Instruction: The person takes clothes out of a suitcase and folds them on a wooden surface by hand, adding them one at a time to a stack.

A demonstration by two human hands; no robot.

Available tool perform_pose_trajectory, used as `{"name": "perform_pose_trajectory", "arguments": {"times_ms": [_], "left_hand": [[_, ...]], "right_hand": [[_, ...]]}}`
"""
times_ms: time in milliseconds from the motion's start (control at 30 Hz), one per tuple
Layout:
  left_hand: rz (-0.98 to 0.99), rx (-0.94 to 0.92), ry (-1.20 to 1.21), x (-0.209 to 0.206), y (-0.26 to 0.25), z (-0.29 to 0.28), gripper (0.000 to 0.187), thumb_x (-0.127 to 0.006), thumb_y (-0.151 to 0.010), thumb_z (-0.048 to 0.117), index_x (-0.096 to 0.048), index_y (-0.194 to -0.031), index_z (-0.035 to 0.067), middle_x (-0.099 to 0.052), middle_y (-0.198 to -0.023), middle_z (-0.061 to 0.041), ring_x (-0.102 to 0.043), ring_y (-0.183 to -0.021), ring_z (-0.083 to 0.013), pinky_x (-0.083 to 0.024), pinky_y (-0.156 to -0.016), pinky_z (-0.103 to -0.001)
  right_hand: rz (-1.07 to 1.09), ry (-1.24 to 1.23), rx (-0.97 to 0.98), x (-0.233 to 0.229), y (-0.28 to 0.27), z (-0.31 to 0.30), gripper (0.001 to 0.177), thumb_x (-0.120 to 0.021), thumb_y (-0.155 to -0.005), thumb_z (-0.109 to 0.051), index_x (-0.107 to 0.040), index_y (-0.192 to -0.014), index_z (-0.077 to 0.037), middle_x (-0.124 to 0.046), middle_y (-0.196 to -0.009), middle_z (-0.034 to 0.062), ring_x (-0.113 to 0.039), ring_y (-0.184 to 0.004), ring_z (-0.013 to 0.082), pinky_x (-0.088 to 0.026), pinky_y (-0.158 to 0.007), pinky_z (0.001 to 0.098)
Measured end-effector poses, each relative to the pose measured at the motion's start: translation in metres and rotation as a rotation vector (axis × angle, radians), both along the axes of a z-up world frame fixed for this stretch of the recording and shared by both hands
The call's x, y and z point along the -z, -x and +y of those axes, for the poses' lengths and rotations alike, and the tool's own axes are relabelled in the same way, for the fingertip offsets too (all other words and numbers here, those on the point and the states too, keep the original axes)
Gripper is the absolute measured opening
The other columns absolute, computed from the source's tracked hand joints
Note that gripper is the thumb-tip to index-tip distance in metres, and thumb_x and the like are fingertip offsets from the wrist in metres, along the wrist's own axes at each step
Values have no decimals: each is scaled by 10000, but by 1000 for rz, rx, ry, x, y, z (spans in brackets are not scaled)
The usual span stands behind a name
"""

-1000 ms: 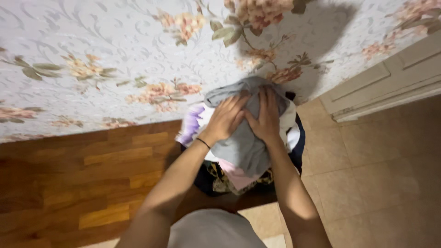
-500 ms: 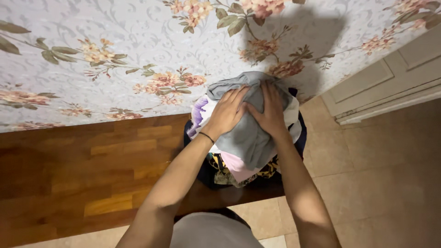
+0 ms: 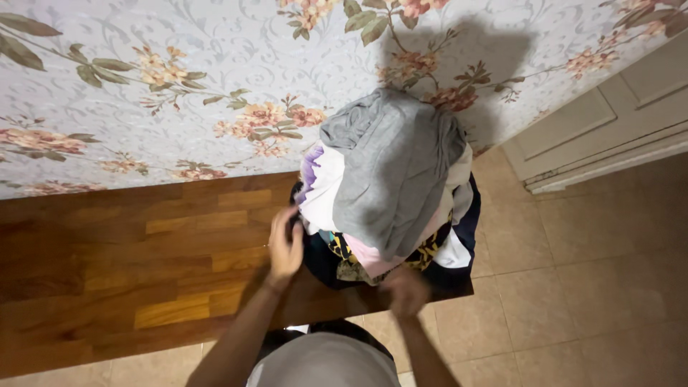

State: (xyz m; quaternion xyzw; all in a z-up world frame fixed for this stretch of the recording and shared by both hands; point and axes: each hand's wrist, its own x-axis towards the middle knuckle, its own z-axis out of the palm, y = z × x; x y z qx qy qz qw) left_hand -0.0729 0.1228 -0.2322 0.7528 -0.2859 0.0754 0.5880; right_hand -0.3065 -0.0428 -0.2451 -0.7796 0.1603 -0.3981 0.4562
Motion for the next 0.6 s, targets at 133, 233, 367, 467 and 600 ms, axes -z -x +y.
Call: {"name": "perform_pose_trajectory", "arguments": {"times_ms": [133, 233, 367, 467, 600], "left_hand": [[234, 30, -179, 73, 41, 61, 270, -572, -1003, 132, -641, -1248, 41, -672, -1264, -167, -644, -1210, -322, -496, -1053, -387], [232, 41, -293, 91, 49, 83, 263, -593, -992, 172, -650, -1216, 46, -670, -1226, -182, -633, -1185, -350, -498, -1018, -403], [235, 79, -256, 98, 52, 85, 254, -610, -996, 200, -668, -1186, 41, -695, -1179, -177, -635, -1154, -366, -489, -1014, -429], [226, 93, -261, 97, 47, 85, 244, -631, -999, 222, -687, -1172, 59, -732, -1168, -142, -669, -1137, -336, -507, -1045, -415], [386, 193, -271, 86, 49, 98, 332, -645, -967, 243, -664, -1249, 69, -702, -1226, -149, -660, -1152, -314, -523, -1001, -400]], "right_hand": [[490, -137, -313, 40, -1, 55, 242, -686, -950, -147, -708, -754, -7, -707, -739, 106, -675, -679, 237, -506, -632, 347], [356, -244, -409, 47, -21, 72, 113, -665, -938, -98, -670, -935, 15, -710, -918, 135, -687, -831, 288, -549, -762, 368], [482, -147, -555, 57, -56, 82, 117, -677, -938, -121, -677, -979, -11, -695, -976, 159, -687, -899, 296, -548, -788, 368], [575, -117, -580, 75, -80, 87, 129, -695, -919, -150, -703, -985, -40, -708, -961, 138, -704, -874, 287, -550, -762, 363], [674, -103, -476, 91, -89, 88, 134, -705, -933, -193, -718, -1006, -82, -734, -938, 100, -728, -810, 270, -561, -729, 355]]}}
